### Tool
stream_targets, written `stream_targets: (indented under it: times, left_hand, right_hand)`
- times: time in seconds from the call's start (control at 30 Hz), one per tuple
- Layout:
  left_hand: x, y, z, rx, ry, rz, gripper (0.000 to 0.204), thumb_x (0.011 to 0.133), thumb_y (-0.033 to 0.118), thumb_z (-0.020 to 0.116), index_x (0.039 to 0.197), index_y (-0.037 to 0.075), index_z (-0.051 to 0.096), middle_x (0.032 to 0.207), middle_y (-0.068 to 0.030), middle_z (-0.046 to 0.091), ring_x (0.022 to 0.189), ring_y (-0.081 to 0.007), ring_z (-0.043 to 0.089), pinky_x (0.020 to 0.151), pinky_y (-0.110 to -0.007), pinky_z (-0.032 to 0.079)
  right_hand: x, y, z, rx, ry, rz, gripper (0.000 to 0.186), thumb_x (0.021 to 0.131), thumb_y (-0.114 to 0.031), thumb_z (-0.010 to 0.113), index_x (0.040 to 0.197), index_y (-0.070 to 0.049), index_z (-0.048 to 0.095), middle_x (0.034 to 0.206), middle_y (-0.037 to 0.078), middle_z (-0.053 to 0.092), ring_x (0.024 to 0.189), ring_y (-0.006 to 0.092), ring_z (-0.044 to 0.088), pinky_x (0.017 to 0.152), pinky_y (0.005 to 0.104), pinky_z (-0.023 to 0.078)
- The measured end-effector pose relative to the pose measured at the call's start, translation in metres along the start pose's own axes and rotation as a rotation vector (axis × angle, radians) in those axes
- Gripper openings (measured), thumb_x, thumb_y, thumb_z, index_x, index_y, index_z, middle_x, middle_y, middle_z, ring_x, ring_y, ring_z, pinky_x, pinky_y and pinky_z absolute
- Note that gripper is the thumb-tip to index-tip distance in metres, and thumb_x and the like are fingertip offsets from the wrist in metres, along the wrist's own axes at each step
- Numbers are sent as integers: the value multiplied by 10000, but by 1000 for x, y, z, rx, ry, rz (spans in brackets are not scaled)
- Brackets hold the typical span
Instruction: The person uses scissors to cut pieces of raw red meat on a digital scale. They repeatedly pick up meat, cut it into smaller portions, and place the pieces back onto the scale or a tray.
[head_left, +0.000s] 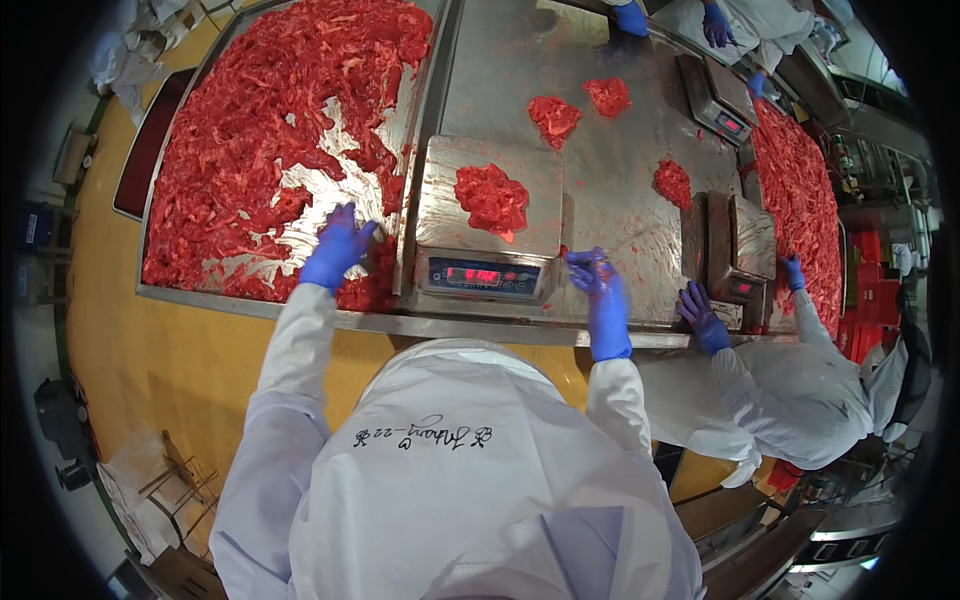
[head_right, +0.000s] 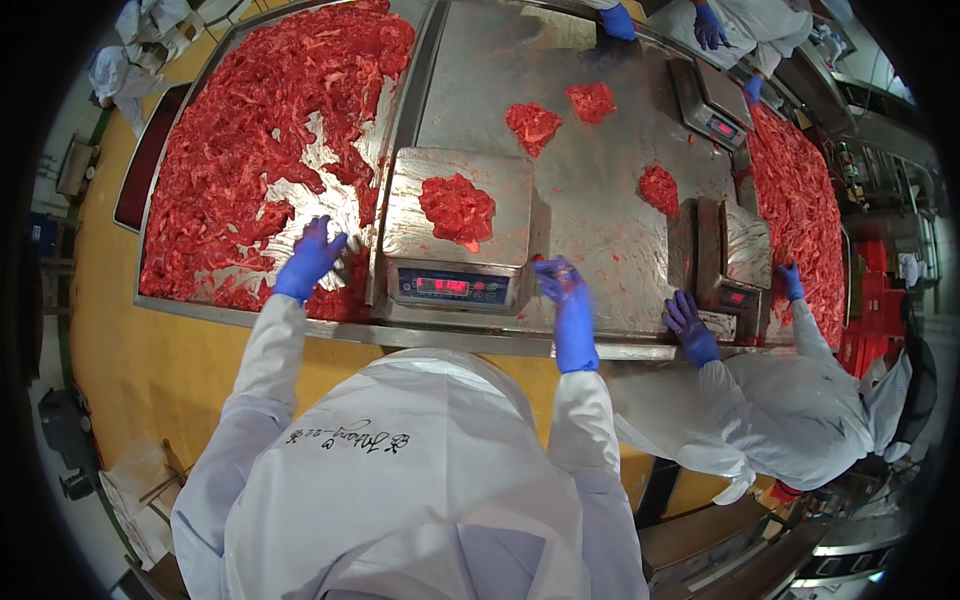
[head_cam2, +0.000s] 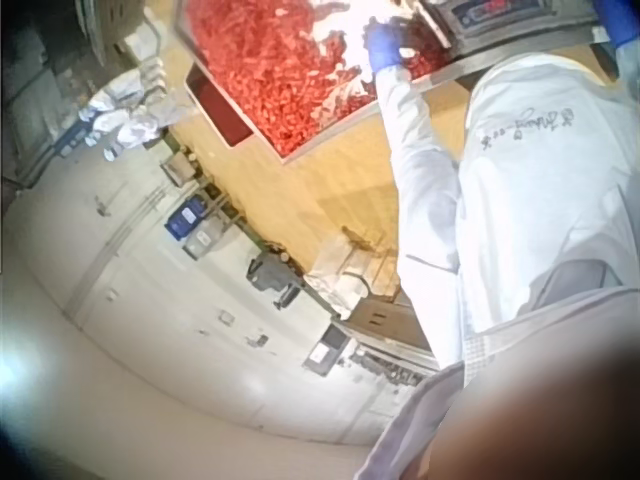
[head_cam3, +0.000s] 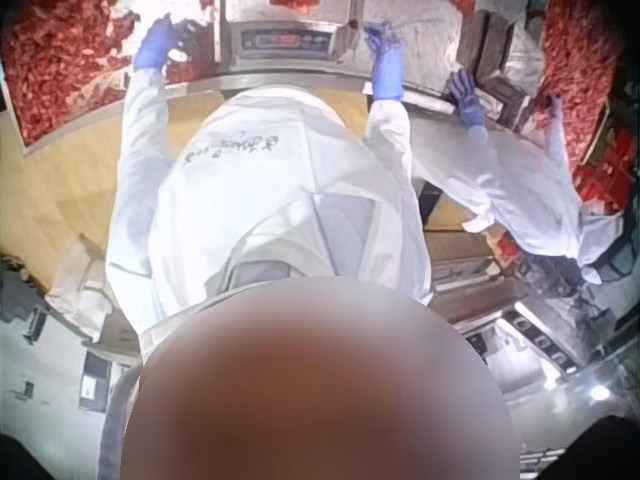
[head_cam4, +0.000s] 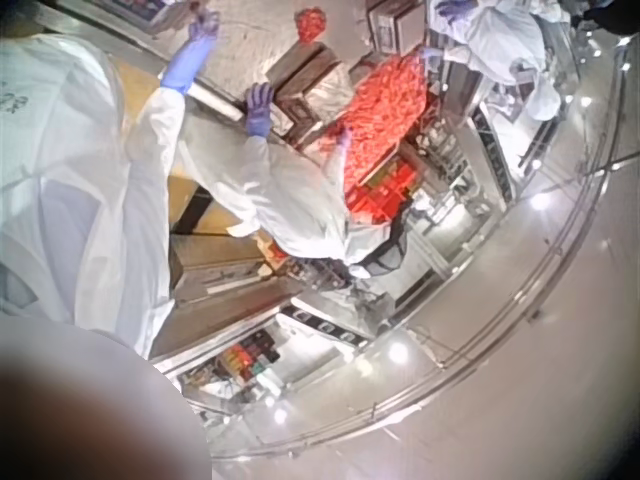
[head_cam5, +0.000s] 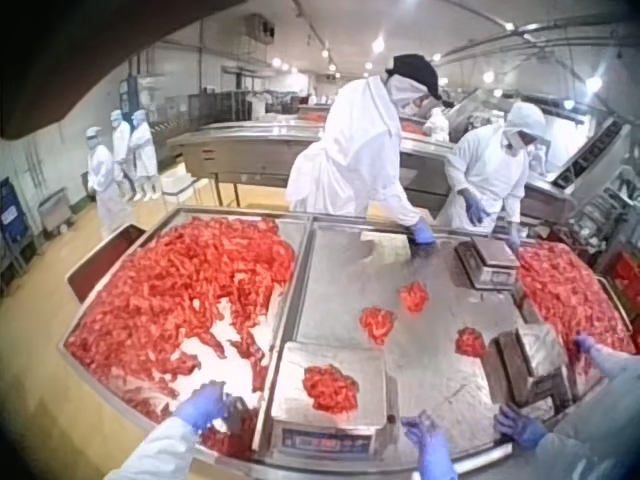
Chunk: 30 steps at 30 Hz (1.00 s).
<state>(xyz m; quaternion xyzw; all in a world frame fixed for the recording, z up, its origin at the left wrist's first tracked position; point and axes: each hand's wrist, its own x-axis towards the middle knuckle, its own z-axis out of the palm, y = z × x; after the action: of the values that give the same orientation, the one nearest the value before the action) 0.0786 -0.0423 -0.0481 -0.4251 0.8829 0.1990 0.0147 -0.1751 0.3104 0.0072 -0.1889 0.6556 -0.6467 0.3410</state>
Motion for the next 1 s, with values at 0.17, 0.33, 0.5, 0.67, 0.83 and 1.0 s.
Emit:
stream_targets:
  times: [0.17,0.33,0.5,0.67,0.83,1.0]
  left_hand:
    - [-3,156,18,-280,206,684,496,983,291,467,1387,8,410,1356,-235,486,1288,-346,450,1064,-418,358]
    - [76,91,-38,-608,198,303,408,930,158,475,1318,36,510,1218,-188,617,1110,-294,599,939,-358,472]
    - [-18,25,21,-189,-453,-6,304,820,121,625,1122,91,612,1015,-142,672,957,-230,627,840,-370,489]
    - [-59,25,-23,-884,-377,-5,36,829,88,605,863,77,599,776,8,570,735,-71,496,674,-242,433]
    - [-33,117,-104,-1279,-459,350,161,832,177,673,942,114,573,894,22,564,817,-54,513,727,-227,415]
    - [6,140,-64,-835,-132,381,285,867,214,654,1104,72,585,991,-32,599,857,-87,537,735,-268,448]
  right_hand:
    - [48,-44,86,-72,-212,113,464,986,-469,441,948,-33,592,849,99,668,753,157,639,719,276,497]
    - [127,-14,44,198,76,-53,443,1007,-424,422,975,-15,588,780,83,656,667,139,595,651,265,475]
    - [79,90,-30,-425,154,-139,437,992,-376,481,1121,31,575,919,122,659,824,242,603,760,361,473]
    - [-33,72,-10,-868,-168,104,375,965,-359,543,922,9,597,753,81,612,710,199,568,666,358,450]
    - [15,3,-21,237,-322,201,441,955,-482,506,831,-66,587,750,86,607,728,203,587,630,327,454]
    - [45,-65,43,373,-128,98,554,966,-568,388,1165,-54,445,1230,222,550,1153,289,568,832,384,534]
